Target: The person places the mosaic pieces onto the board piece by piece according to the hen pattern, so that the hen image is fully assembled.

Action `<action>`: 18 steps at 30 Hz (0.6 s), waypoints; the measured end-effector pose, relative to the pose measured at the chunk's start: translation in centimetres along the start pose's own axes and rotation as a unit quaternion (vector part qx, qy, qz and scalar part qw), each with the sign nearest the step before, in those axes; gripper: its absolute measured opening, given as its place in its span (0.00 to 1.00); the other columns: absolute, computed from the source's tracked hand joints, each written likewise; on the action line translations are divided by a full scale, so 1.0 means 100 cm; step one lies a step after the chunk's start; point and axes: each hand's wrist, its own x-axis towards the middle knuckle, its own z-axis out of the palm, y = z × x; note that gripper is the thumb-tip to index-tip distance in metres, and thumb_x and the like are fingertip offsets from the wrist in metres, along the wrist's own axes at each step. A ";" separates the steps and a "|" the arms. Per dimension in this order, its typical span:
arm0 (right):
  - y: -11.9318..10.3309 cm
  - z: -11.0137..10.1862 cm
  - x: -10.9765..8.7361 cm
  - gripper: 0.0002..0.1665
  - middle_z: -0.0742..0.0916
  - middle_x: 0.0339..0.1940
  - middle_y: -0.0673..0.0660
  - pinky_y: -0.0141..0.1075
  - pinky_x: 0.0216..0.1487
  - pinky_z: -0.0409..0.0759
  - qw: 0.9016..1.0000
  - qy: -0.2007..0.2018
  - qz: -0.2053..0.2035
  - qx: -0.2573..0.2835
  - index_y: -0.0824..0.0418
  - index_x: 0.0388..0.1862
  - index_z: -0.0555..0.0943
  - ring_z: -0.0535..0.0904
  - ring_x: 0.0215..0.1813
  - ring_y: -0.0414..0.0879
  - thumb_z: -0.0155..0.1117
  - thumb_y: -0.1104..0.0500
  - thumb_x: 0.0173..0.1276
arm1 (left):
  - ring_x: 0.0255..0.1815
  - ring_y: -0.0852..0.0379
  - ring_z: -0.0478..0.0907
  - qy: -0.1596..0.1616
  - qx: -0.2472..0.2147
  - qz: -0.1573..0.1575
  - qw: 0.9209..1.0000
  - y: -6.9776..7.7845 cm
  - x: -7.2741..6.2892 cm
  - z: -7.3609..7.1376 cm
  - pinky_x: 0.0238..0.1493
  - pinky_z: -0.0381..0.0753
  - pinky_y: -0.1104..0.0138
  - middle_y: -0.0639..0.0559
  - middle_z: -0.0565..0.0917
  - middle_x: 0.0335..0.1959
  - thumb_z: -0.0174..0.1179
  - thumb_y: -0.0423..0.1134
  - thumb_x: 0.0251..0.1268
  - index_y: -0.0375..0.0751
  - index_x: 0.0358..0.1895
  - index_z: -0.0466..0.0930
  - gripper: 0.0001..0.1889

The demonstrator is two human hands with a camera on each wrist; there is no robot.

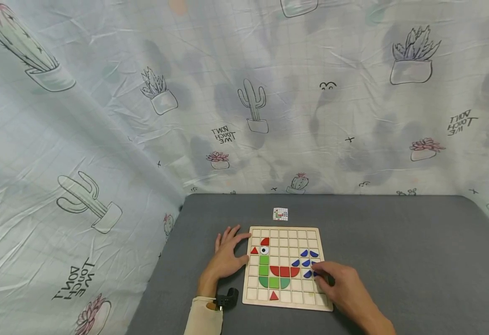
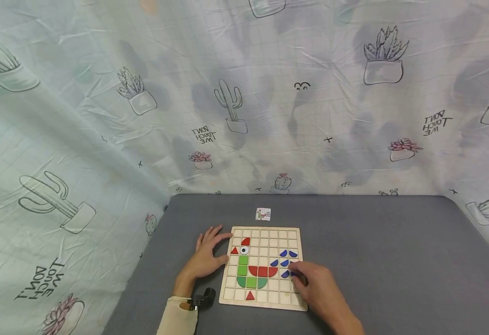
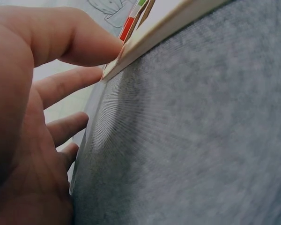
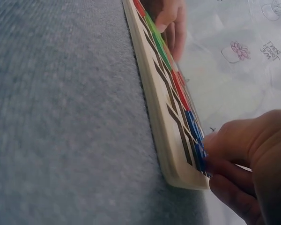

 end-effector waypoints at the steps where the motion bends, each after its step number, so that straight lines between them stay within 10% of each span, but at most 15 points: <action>1: 0.002 0.000 0.000 0.20 0.93 0.41 0.42 0.38 0.46 0.92 1.000 0.011 -0.008 0.002 0.52 0.44 0.93 0.86 0.42 0.30 0.85 0.71 0.56 | 0.91 0.29 0.46 0.000 -0.003 -0.001 1.000 -0.001 0.000 0.000 0.87 0.32 0.30 0.36 0.62 0.88 0.67 0.35 0.62 0.48 0.75 0.81 0.34; 11: 0.021 -0.041 0.017 0.19 0.95 0.40 0.45 0.22 0.43 0.83 0.990 0.110 -0.092 -0.011 0.54 0.44 0.93 0.90 0.38 0.40 0.85 0.69 0.54 | 0.89 0.29 0.55 0.046 -0.042 -0.017 0.998 0.001 -0.008 -0.023 0.82 0.57 0.27 0.36 0.62 0.88 0.68 0.34 0.70 0.49 0.77 0.79 0.31; 18: 0.027 -0.111 0.046 0.24 0.94 0.50 0.57 0.51 0.46 0.85 0.976 0.149 -0.123 -0.100 0.58 0.56 0.91 0.90 0.49 0.57 0.83 0.61 0.59 | 0.89 0.30 0.55 0.110 0.049 0.030 0.992 0.041 -0.023 -0.085 0.79 0.63 0.26 0.38 0.61 0.88 0.64 0.37 0.78 0.44 0.82 0.72 0.31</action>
